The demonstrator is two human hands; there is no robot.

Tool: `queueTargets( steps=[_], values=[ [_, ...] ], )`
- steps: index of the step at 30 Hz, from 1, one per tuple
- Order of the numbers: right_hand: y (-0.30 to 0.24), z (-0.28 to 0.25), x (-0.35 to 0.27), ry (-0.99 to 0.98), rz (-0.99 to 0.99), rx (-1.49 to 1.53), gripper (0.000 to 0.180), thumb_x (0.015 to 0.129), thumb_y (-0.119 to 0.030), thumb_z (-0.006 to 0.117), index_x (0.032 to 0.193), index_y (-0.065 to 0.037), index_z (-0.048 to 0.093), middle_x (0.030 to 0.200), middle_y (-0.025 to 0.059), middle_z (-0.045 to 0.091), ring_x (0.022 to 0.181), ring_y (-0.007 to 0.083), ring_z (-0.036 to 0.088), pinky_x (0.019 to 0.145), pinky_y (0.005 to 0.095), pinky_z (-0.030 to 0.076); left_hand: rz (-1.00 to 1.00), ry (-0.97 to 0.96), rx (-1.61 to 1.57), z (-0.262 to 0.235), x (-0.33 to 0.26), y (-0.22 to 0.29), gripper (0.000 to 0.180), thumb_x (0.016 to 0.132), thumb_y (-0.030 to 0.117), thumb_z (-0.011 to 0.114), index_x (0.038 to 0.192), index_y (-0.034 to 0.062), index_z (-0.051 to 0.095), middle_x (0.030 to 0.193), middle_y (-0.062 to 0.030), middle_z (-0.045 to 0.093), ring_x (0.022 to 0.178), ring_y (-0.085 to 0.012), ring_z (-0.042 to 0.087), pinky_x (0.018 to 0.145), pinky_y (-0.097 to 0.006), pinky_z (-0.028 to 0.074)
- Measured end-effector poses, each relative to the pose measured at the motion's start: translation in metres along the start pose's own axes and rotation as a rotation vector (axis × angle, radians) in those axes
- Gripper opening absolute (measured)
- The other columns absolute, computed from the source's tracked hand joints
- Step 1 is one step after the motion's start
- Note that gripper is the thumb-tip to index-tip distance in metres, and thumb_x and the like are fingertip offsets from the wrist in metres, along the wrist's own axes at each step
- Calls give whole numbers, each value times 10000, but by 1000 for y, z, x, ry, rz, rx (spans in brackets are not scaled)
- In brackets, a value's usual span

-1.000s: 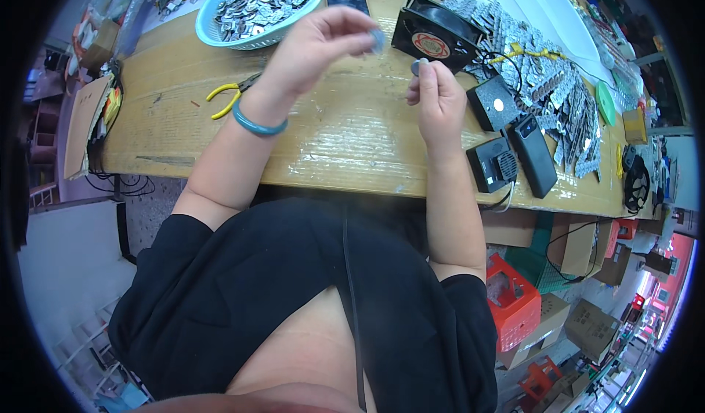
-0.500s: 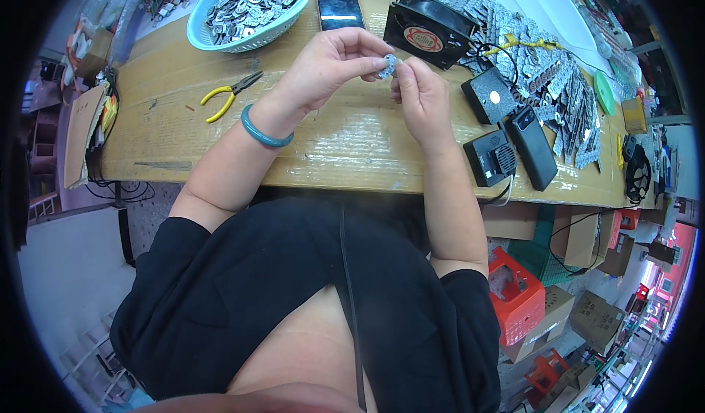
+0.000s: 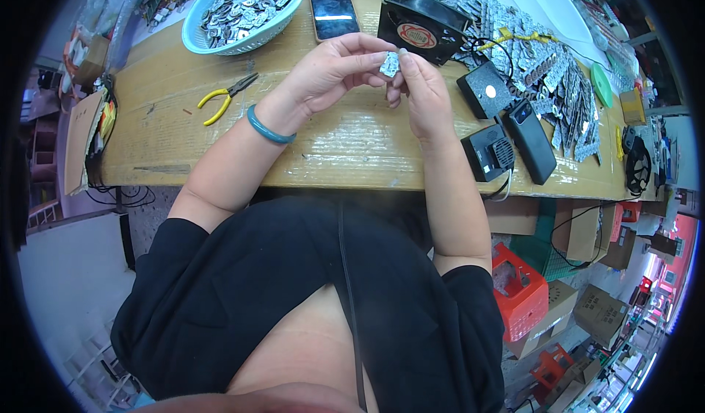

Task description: Assembling small electronic components onto a long circuit board strip at a factory workbench.

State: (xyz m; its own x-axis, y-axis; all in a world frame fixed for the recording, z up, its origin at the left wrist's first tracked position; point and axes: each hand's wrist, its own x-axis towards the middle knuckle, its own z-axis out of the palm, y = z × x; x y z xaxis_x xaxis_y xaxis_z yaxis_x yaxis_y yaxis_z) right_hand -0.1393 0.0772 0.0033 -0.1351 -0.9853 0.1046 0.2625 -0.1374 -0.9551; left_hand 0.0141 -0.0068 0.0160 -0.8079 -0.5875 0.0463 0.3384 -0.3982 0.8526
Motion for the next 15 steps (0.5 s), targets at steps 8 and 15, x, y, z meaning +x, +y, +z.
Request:
queueTargets(
  steps=[8,15],
  values=[
    [3,-1,1,4,17,24,305,988,-304,438,833,-57,529,667,23,539,558,102,531,509,205,415,-39,-4,-153,-3,2,-4,229,881,109,620,1089,14,615,944,-67,660,765,-116,654,720,-214,543],
    [6,-8,7,158,5,-3,314,983,-301,450,788,-65,519,650,23,526,546,98,502,510,212,402,9,83,-98,6,2,-3,312,892,123,611,1178,13,558,1020,-80,632,882,-120,619,799,-259,517]
  ],
)
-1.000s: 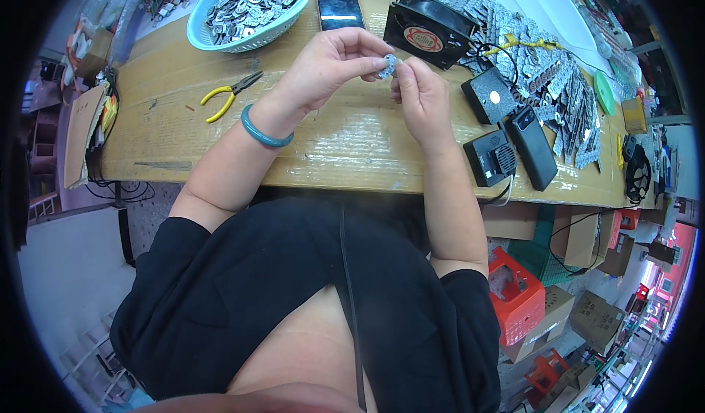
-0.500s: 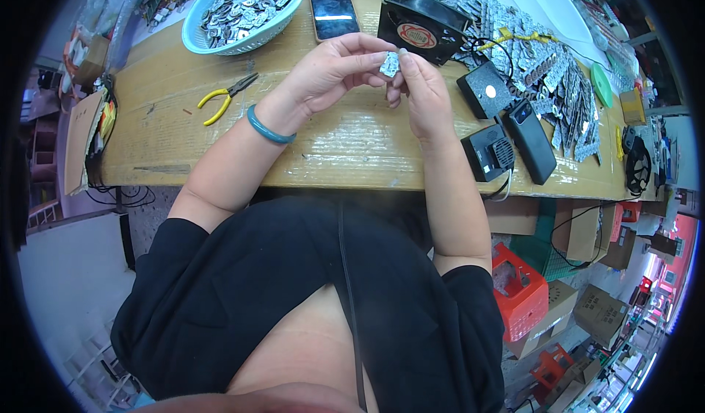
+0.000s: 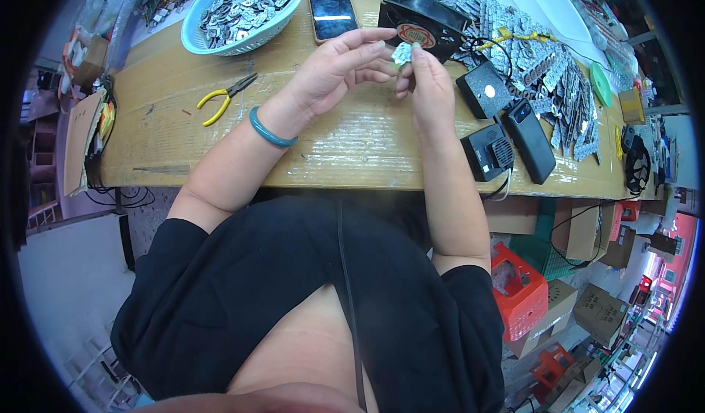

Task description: Assembling small electronic components onto a long circuit board strip at a factory workbench.

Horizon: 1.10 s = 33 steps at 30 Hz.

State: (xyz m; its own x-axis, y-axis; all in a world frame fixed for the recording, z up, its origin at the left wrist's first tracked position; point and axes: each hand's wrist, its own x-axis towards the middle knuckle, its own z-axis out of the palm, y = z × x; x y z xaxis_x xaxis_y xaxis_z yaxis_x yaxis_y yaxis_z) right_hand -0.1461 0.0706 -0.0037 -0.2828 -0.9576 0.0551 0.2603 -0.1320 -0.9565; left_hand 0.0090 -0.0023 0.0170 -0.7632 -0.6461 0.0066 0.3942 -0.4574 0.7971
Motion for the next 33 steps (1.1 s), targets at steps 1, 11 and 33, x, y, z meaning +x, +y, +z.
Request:
queueTargets(
  steps=[1,11,33],
  values=[
    [1,-3,2,66,-8,-10,314,981,-300,453,780,-68,517,644,23,520,542,97,490,512,215,399,33,-3,69,-1,0,-2,339,888,120,616,1199,12,538,1039,-83,618,907,-124,608,815,-268,509],
    [-3,0,2,148,15,-46,313,974,-304,470,769,-75,527,639,7,511,546,86,483,509,208,393,128,5,295,0,-1,-6,343,846,63,656,1163,6,537,1035,-73,589,939,-127,593,830,-264,500],
    [1,7,-5,-55,-145,-62,249,987,-251,453,867,-55,548,692,-5,521,596,64,497,538,201,406,208,135,335,9,-5,-4,200,779,17,708,964,-29,648,864,-86,673,765,-118,630,717,-237,515]
  ],
)
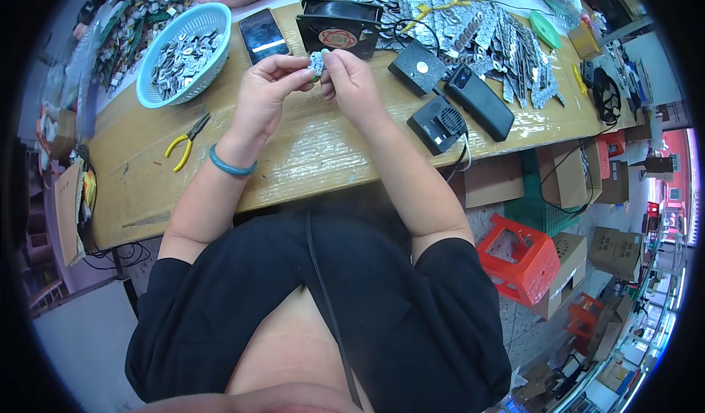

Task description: Assembling small electronic components onto a long circuit board strip at a factory workbench.

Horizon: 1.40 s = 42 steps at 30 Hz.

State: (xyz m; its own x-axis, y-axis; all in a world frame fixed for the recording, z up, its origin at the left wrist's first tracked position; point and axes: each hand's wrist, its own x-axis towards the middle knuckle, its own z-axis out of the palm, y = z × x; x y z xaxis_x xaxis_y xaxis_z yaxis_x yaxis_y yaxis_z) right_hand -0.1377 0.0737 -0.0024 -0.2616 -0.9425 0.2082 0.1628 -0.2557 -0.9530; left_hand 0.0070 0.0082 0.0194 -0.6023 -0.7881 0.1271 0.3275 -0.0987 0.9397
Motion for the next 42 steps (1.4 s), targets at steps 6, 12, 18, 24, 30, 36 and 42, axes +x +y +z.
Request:
queueTargets(
  steps=[6,12,18,24,30,36,42],
  values=[
    [-4,4,-4,54,-96,-66,261,990,-246,448,854,-51,555,691,-8,527,599,55,494,544,198,407,-37,23,-86,5,-2,0,209,790,22,700,983,-36,646,868,-75,667,767,-116,622,721,-238,508],
    [-12,10,-9,26,-304,-397,259,982,-204,460,836,-21,571,676,-2,538,590,56,494,538,197,402,79,-107,-56,1,1,10,231,823,17,659,1048,-22,625,912,-60,637,811,-114,611,731,-237,500],
    [-44,-35,-5,427,-234,-432,277,971,-207,467,801,-32,597,644,17,555,596,79,503,587,239,417,471,388,209,-49,10,65,209,858,7,612,1065,5,638,924,-50,644,813,-107,614,724,-225,496],
    [-55,-180,16,732,-29,-959,362,927,-327,514,888,-11,688,780,94,670,725,169,602,702,306,466,673,571,1260,-112,28,70,335,752,74,692,1084,78,652,1045,-131,621,998,-263,584,899,-367,452],
    [-68,-179,39,572,325,-1493,412,871,-468,498,872,-122,721,901,160,674,892,312,638,782,387,480,725,439,1125,-83,25,57,286,735,73,684,1020,92,674,1050,-118,608,1023,-275,562,926,-368,421],
    [-58,-194,25,797,-118,-1619,348,880,-363,529,796,-81,715,853,155,655,810,327,624,725,401,481,766,346,1019,-58,22,52,176,761,36,655,934,59,679,1009,-114,622,977,-268,580,875,-342,440],
    [-87,-59,-6,380,-398,-921,169,858,-100,587,800,37,668,874,109,609,801,204,583,726,281,441,476,20,616,-19,1,29,232,846,63,617,1075,27,607,1013,-74,625,950,-164,591,829,-288,472]
  ],
)
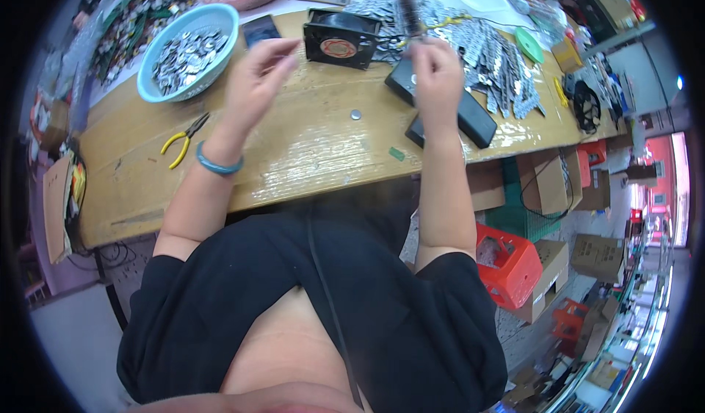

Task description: Assembling small electronic components onto a long circuit board strip at a factory workbench.

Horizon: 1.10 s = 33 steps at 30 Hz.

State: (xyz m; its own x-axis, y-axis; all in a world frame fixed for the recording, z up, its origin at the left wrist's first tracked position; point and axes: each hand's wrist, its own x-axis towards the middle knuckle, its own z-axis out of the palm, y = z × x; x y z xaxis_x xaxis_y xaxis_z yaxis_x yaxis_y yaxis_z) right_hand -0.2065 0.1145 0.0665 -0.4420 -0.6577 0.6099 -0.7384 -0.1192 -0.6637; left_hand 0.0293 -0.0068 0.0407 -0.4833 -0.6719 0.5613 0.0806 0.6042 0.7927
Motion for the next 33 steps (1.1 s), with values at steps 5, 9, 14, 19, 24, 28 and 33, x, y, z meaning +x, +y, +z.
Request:
queueTargets(
  steps=[5,9,14,19,24,28,33],
  values=[
    [-34,63,-46,-316,-108,254,120,852,-59,583,820,28,657,908,113,597,875,224,586,772,285,452,-120,-44,-456,32,-13,8,449,903,84,579,1314,10,414,1061,-85,595,982,-135,577,841,-268,486],
    [-31,80,-47,-566,-88,295,123,853,-48,581,807,36,658,906,113,614,869,211,593,775,288,459,-300,-1,-604,22,-8,2,345,916,81,562,1239,6,472,987,-62,622,916,-125,600,799,-262,500],
    [-7,75,-13,-567,129,452,226,936,-131,514,870,41,645,854,88,654,778,160,623,754,274,491,-251,14,-352,9,-3,-9,260,941,111,526,1186,25,513,864,-27,606,820,-95,602,708,-227,474],
    [-2,91,-19,-271,419,835,260,957,-222,510,870,-4,623,779,63,628,701,133,596,647,282,497,-25,-35,-109,13,-1,-12,307,959,175,498,1240,53,505,856,-12,535,739,-89,515,662,-245,432],
    [0,92,-33,-260,482,886,243,961,-221,506,916,-7,610,762,41,599,659,120,563,622,274,488,101,-114,148,12,-4,-14,328,930,229,518,1229,104,566,876,-65,510,784,-187,500,748,-316,400],
    [1,89,-33,-318,419,880,245,963,-216,499,900,-9,614,762,38,600,668,114,562,628,259,477,100,-177,336,9,-5,-8,340,861,276,600,1156,108,606,907,-86,557,873,-249,536,751,-346,373],
    [0,90,-34,-373,338,820,241,952,-204,524,870,2,619,735,39,610,646,101,580,615,231,480,194,-191,378,8,-4,-9,351,824,259,634,1150,129,617,865,-79,558,826,-236,542,734,-351,377]
  ],
)
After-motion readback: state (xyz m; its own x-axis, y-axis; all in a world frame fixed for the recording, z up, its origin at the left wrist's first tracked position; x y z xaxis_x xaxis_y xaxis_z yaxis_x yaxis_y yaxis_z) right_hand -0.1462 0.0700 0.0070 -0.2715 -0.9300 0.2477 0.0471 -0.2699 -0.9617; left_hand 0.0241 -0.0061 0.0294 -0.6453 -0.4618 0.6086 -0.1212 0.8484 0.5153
